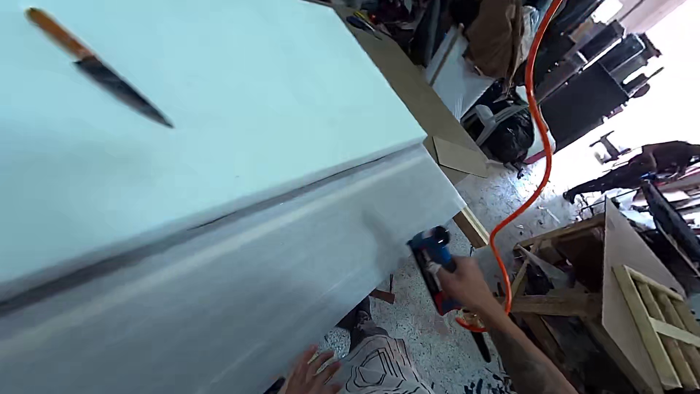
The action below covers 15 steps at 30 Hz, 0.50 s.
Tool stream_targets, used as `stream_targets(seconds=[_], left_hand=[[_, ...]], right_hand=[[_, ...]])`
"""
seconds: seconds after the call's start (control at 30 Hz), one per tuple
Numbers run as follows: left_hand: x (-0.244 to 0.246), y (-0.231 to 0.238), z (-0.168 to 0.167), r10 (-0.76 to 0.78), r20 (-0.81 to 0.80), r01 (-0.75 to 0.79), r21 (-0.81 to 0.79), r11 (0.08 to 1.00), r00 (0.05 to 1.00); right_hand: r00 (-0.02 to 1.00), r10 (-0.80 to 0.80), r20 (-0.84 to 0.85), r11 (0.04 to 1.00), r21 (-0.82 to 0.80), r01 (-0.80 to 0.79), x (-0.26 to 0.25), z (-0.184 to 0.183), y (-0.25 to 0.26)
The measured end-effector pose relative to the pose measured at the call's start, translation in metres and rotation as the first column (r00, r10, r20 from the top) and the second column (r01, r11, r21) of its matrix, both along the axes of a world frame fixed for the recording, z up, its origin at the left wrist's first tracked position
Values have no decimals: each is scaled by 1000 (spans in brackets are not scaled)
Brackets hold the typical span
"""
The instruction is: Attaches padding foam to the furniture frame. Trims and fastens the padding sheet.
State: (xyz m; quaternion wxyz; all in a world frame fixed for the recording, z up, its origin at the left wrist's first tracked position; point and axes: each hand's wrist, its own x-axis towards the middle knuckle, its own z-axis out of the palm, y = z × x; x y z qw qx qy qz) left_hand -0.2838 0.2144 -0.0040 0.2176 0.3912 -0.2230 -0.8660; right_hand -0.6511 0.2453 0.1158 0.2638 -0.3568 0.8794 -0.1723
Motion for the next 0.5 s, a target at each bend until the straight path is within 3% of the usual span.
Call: stream_targets(seconds=[0.07,0.13,0.2,0.33,0.5], left_hand=[[-86,-14,-25,228,45,-233,217,948,972],[-157,-33,-44,520,145,-539,199,818,842],[-205,-43,-51,704,177,-725,110,680,688],[-227,-38,-40,737,326,-747,-124,654,592],[-231,-21,-44,777,405,-755,-258,602,481]], right_hand=[[990,-138,-3,989,-46,138,-76,4,5],[975,-222,7,969,-106,221,-155,0,-3],[966,-253,42,958,-126,257,-228,-4,-20],[958,-250,139,962,-81,262,-325,-13,-54],[988,-41,147,998,54,33,-375,-46,-87]])
